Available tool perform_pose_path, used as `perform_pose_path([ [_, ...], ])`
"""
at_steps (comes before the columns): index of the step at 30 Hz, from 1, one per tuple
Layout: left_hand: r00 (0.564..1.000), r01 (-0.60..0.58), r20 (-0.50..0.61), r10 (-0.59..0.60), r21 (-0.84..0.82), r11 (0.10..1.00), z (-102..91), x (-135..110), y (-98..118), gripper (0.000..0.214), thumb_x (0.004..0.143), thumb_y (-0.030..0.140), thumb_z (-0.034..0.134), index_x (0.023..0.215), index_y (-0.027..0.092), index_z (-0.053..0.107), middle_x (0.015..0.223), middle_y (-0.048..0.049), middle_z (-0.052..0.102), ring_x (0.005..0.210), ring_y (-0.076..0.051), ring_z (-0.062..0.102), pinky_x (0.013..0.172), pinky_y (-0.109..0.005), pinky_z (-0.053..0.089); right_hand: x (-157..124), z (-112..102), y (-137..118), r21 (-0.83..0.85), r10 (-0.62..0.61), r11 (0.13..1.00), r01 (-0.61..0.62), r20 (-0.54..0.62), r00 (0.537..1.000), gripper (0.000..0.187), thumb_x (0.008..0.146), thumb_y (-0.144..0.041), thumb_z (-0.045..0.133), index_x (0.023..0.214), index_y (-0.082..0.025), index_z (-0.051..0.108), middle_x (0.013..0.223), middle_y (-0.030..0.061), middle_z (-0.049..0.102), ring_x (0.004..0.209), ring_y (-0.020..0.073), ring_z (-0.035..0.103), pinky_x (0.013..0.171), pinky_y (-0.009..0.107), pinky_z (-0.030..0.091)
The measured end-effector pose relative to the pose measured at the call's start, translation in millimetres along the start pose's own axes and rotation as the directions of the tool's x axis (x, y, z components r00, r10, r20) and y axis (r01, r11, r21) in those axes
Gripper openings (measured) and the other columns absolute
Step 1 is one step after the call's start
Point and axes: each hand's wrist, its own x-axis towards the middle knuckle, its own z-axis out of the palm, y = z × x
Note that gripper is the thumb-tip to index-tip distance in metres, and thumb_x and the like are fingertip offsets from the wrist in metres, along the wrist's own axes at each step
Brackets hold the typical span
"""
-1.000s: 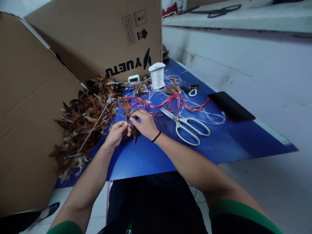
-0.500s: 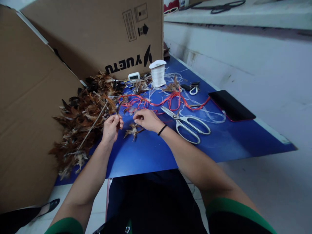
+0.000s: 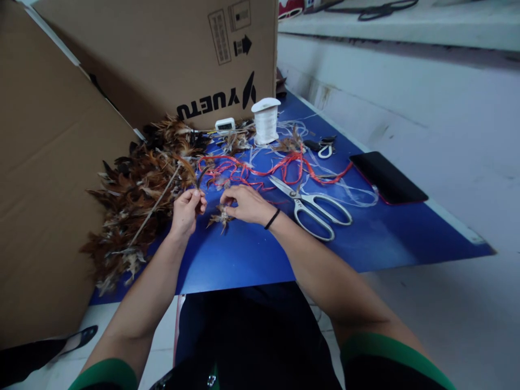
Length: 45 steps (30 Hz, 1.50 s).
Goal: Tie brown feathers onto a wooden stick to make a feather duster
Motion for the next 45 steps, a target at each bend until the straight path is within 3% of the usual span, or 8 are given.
perform_pose_path([
  [6,1.0,0.018,0.025,-0.019,0.033,0.999,-0.5,0,-4,0.026,0.073,0.04,0.064,0.072,0.015,0.059,0.059,0.0018,0.057,0.041,-0.005,0.045,0.038,-0.017,0.033,-3,12,10,-0.334,0.031,0.942,-0.043,-0.04,0.999,0.007,0.076,-0.018,0.061,0.073,-0.018,0.067,0.076,0.0063,0.062,0.076,0.0176,0.053,0.073,0.031,0.038],
  [11,0.991,0.076,0.106,-0.085,0.085,0.994,-3.0,0,-9,0.026,0.074,0.041,0.063,0.074,0.015,0.061,0.051,0.0029,0.053,0.039,-0.006,0.045,0.04,-0.018,0.034,1,3,8,-0.107,0.024,0.994,-0.037,-0.125,0.992,0.01,0.076,-0.015,0.057,0.074,-0.017,0.066,0.075,0.0033,0.063,0.072,0.014,0.055,0.069,0.027,0.041],
  [16,0.973,0.162,0.17,-0.156,-0.021,0.987,-2.4,-1,-6,0.025,0.071,0.04,0.067,0.072,0.015,0.06,0.058,0.0012,0.057,0.042,-0.006,0.047,0.042,-0.019,0.036,3,-1,8,0.139,0.108,0.986,-0.091,-0.115,0.987,0.009,0.075,-0.019,0.056,0.073,-0.016,0.065,0.07,0.0004,0.065,0.062,0.0106,0.056,0.062,0.024,0.042],
  [25,0.968,0.2,0.174,-0.183,-0.087,0.976,0.7,-3,1,0.026,0.066,0.036,0.071,0.071,0.012,0.063,0.055,0.001,0.055,0.046,-0.006,0.049,0.045,-0.018,0.037,3,-1,3,0.274,0.169,0.949,-0.156,-0.023,0.985,0.013,0.074,-0.025,0.057,0.07,-0.015,0.066,0.063,-0.0007,0.063,0.057,0.0101,0.054,0.057,0.023,0.043],
  [28,0.956,0.247,0.19,-0.222,-0.119,0.962,-0.8,-3,2,0.023,0.068,0.034,0.07,0.072,0.013,0.063,0.053,0.0012,0.054,0.045,-0.006,0.047,0.045,-0.017,0.037,4,0,2,0.35,0.157,0.929,-0.12,-0.077,0.985,0.018,0.079,-0.028,0.053,0.074,-0.016,0.066,0.068,0.0,0.065,0.061,0.0107,0.057,0.06,0.024,0.045],
  [33,0.937,0.298,0.234,-0.259,-0.153,0.942,-1.8,-4,1,0.019,0.069,0.03,0.07,0.073,0.013,0.063,0.052,0.0013,0.053,0.045,-0.006,0.046,0.045,-0.017,0.037,5,7,1,0.241,-0.027,0.966,0.089,-0.25,0.968,0.019,0.077,-0.017,0.058,0.094,-0.018,0.067,0.088,0.0037,0.066,0.075,0.0122,0.06,0.072,0.027,0.047],
  [38,0.929,0.301,0.264,-0.258,-0.138,0.944,0.8,-5,-1,0.022,0.068,0.033,0.07,0.073,0.012,0.062,0.052,0.0012,0.054,0.044,-0.005,0.045,0.044,-0.017,0.036,2,16,0,0.078,-0.206,0.969,0.236,-0.283,0.937,0.015,0.082,-0.018,0.055,0.086,-0.02,0.069,0.081,0.004,0.066,0.078,0.0139,0.059,0.074,0.028,0.046],
  [45,0.946,0.218,0.247,-0.208,-0.013,0.976,3.9,-9,-1,0.027,0.071,0.039,0.067,0.073,0.013,0.06,0.061,-0.0018,0.062,0.045,-0.008,0.051,0.041,-0.019,0.038,3,10,-10,0.153,-0.06,0.98,0.128,-0.388,0.92,0.012,0.082,-0.021,0.054,0.079,-0.019,0.066,0.079,0.0028,0.065,0.072,0.0124,0.058,0.067,0.025,0.046],
])
